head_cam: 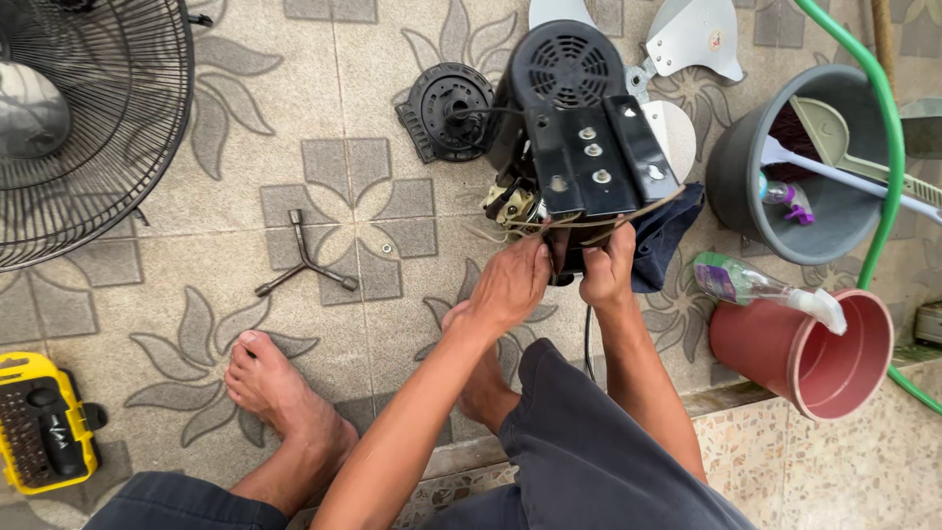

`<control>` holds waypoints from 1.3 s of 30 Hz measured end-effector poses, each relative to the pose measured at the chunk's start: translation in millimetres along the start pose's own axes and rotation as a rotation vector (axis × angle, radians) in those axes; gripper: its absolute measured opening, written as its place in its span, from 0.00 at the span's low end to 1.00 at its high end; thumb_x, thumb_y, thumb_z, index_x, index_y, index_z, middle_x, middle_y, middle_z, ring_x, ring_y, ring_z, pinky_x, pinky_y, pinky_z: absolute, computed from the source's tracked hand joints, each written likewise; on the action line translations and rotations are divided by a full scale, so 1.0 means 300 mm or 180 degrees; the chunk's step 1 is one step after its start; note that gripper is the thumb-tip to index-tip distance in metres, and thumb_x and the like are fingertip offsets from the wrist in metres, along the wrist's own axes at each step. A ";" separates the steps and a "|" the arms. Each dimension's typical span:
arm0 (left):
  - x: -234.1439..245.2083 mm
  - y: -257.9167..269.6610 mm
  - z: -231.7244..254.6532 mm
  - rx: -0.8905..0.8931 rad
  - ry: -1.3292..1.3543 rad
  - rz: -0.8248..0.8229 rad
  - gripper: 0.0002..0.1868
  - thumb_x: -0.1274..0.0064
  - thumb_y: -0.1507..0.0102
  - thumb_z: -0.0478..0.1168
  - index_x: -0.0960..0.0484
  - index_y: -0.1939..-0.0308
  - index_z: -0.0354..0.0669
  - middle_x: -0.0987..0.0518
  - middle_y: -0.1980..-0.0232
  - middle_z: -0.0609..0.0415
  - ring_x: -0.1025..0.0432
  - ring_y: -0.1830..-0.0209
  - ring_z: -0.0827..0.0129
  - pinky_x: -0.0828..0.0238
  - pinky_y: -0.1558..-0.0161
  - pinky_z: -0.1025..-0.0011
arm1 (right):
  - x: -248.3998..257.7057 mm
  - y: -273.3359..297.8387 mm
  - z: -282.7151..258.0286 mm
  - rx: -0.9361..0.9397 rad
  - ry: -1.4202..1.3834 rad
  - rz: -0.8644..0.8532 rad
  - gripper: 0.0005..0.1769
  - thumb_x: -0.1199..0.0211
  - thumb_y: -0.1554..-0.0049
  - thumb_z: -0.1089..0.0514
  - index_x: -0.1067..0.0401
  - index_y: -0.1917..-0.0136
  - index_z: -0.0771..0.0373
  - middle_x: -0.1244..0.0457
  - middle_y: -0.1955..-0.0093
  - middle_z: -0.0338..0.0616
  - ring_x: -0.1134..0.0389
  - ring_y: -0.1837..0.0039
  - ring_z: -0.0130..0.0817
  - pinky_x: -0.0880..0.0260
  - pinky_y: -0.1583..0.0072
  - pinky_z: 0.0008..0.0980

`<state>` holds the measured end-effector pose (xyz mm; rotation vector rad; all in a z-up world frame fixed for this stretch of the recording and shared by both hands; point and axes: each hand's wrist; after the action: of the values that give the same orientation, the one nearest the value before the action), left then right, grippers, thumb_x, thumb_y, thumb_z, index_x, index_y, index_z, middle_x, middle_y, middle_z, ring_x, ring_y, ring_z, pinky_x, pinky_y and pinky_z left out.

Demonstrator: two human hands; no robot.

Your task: The person disassembles a fan motor, removes screws, and cleans the internal components using a spray bottle and toothbrush. They handle the motor housing, fan blades, and various small parts while sitting on the floor.

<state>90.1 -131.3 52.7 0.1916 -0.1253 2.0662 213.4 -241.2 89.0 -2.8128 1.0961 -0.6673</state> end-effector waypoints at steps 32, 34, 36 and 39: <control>0.093 -0.029 0.064 -0.0199 -0.0757 -0.0192 0.12 0.59 0.30 0.43 0.28 0.65 0.40 0.26 0.75 0.50 0.31 0.80 0.56 0.36 0.70 0.55 | 0.011 -0.058 -0.039 -0.0440 -0.0266 0.0110 0.11 0.54 0.43 0.68 0.30 0.56 0.71 0.34 0.63 0.41 0.36 0.63 0.28 0.36 0.58 0.27; 0.102 -0.043 0.071 -0.0355 -0.0678 -0.0140 0.11 0.59 0.29 0.42 0.29 0.63 0.40 0.26 0.73 0.49 0.30 0.76 0.55 0.35 0.66 0.54 | 0.014 -0.068 -0.045 -0.0571 -0.0444 0.0149 0.11 0.54 0.41 0.68 0.30 0.56 0.70 0.35 0.63 0.41 0.36 0.63 0.28 0.37 0.58 0.27; 0.096 -0.060 0.061 -0.0502 -0.0664 -0.0136 0.11 0.59 0.28 0.42 0.30 0.63 0.40 0.26 0.73 0.49 0.30 0.74 0.54 0.35 0.63 0.55 | 0.009 -0.079 -0.048 -0.0659 -0.0721 0.0159 0.10 0.55 0.41 0.68 0.31 0.56 0.70 0.35 0.63 0.41 0.37 0.64 0.27 0.37 0.59 0.26; 0.062 -0.055 0.019 -0.0490 -0.0671 -0.0120 0.13 0.62 0.28 0.43 0.29 0.64 0.40 0.27 0.73 0.49 0.31 0.74 0.54 0.36 0.63 0.56 | 0.000 -0.078 -0.049 -0.0498 -0.0653 0.0001 0.10 0.55 0.43 0.69 0.32 0.55 0.70 0.35 0.62 0.42 0.36 0.64 0.28 0.37 0.57 0.27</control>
<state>96.3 -108.3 62.0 0.3141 -0.4054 1.9848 222.3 -222.1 107.1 -2.9274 1.1567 -0.2952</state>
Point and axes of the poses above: each hand's wrist, its own y-axis away from the middle knuckle, its own x-axis out of the back of the hand, z = x × y
